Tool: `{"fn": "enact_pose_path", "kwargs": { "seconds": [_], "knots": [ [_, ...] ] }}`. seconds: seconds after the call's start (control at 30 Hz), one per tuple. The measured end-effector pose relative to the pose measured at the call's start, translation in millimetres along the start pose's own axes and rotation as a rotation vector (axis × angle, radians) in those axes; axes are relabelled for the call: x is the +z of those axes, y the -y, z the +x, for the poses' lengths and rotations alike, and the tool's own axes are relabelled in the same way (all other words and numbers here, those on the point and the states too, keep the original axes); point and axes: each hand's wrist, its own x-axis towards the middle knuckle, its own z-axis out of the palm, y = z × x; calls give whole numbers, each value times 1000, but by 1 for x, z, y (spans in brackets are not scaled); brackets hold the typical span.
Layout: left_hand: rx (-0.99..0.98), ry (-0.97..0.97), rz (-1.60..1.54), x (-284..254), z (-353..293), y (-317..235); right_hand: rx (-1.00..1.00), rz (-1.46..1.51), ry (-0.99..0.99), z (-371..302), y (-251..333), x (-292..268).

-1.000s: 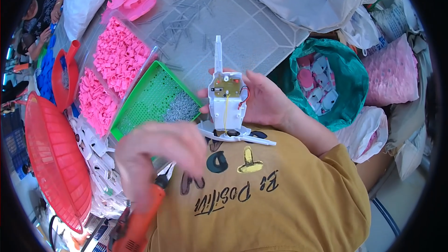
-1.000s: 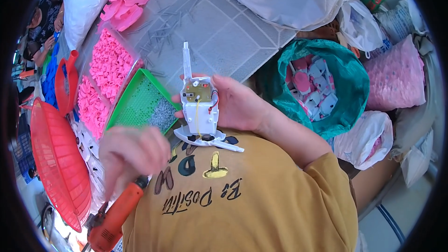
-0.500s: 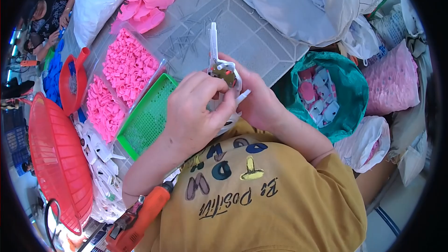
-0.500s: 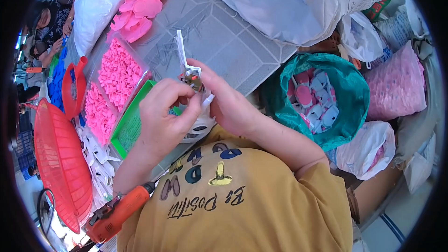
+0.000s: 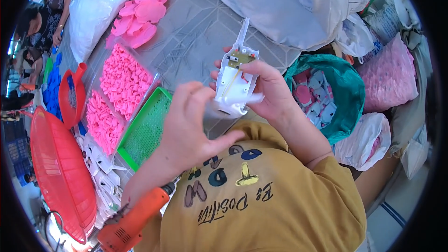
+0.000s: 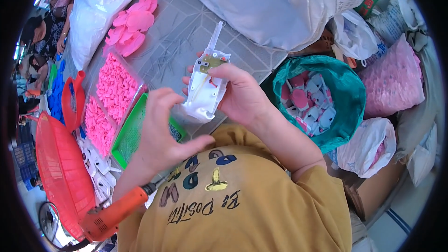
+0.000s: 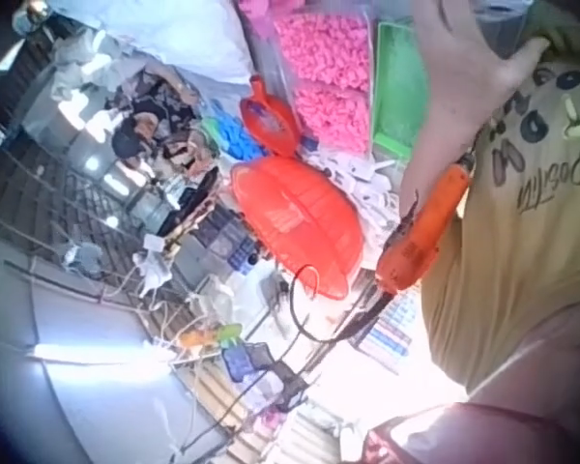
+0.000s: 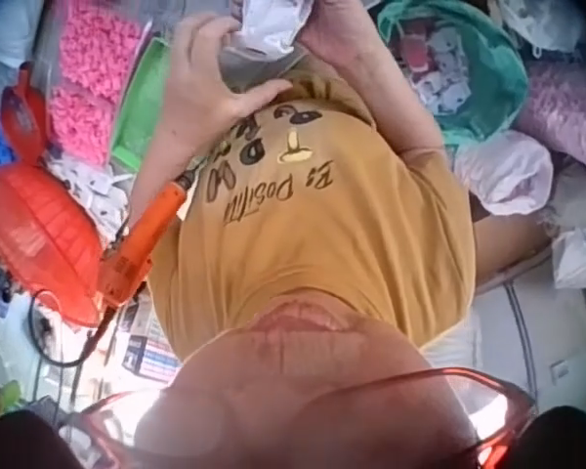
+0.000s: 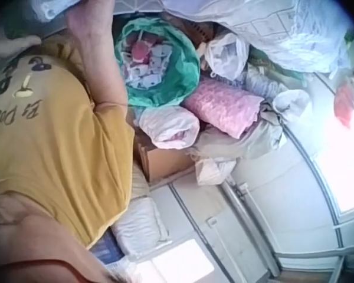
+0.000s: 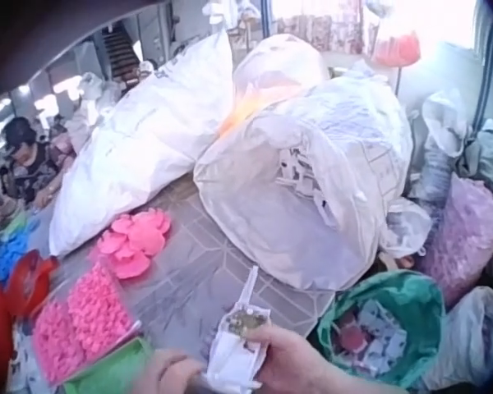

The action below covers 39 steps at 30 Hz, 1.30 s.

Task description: Assembling a small white toy drone using a hot glue gun and small plastic components.

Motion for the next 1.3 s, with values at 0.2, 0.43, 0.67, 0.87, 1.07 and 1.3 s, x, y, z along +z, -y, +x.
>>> {"fn": "enact_pose_path", "kwargs": {
  "seconds": [0.2,0.43,0.67,0.87,1.07,1.3],
  "knots": [
    [98,-57,146,15,-6,8,-105,-166,40,2,1,4],
    [-257,-163,-621,1,-6,8,-223,-433,130,4,-10,-4],
    [-129,151,-543,-12,1,9,-179,-452,56,10,-19,-10],
    [108,173,-176,-8,1,6,-3,-103,120,11,-6,-4],
    [161,147,51,-7,-7,8,-71,-295,24,13,-15,4],
    [206,153,119,-8,-10,10,-45,-322,54,12,-14,-2]
  ]
}}
